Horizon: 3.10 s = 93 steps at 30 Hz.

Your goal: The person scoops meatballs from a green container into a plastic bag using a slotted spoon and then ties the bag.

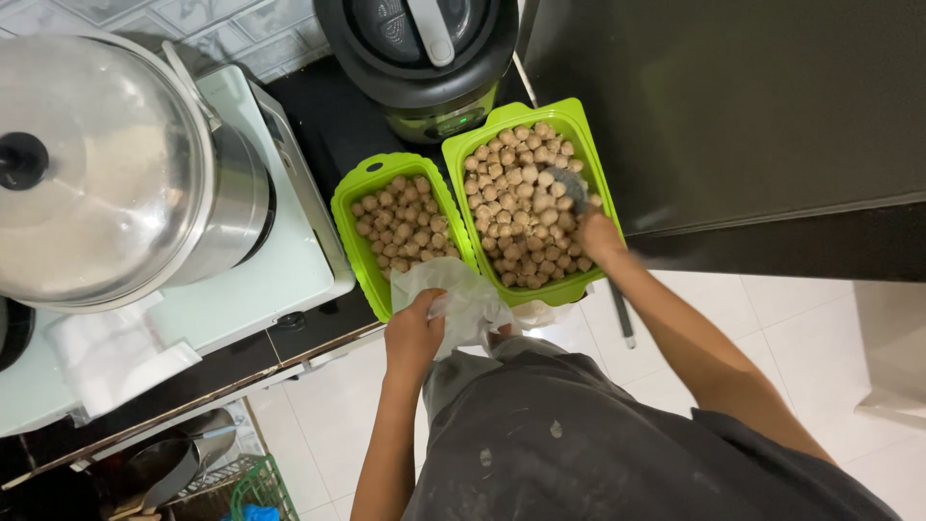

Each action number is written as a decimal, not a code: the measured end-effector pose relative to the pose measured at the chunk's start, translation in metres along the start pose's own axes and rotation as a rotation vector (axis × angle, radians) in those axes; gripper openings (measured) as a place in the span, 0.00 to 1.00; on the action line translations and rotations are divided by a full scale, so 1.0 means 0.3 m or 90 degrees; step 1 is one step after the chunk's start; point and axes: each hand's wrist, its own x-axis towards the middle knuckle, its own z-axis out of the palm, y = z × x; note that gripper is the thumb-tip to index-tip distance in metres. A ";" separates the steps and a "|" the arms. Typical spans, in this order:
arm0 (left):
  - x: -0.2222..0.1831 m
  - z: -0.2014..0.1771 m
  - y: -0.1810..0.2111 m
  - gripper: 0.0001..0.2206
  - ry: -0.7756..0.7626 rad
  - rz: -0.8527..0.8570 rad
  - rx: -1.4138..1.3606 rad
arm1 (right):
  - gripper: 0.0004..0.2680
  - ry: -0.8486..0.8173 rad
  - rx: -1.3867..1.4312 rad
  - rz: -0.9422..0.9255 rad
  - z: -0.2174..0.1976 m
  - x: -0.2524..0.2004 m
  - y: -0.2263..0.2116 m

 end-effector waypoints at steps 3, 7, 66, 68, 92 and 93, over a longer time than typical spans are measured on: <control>-0.008 -0.032 0.022 0.18 -0.009 -0.014 -0.034 | 0.17 -0.022 0.089 0.038 0.111 0.048 0.062; -0.014 -0.049 0.039 0.16 0.005 -0.031 -0.133 | 0.12 -0.147 0.486 0.185 0.085 0.066 0.061; 0.147 0.102 0.167 0.20 -0.002 -0.009 -0.361 | 0.11 -0.473 0.487 0.129 -0.241 -0.660 -0.354; 0.126 0.121 0.200 0.20 -0.021 -0.016 -0.376 | 0.10 -0.466 0.484 0.130 -0.203 -0.632 -0.322; 0.194 0.126 0.056 0.15 0.057 -0.236 -0.708 | 0.16 -0.410 0.271 -0.066 -0.458 -0.720 -0.520; 0.185 0.105 0.063 0.16 0.064 -0.219 -0.696 | 0.16 -0.434 0.388 -0.003 -0.517 -0.739 -0.542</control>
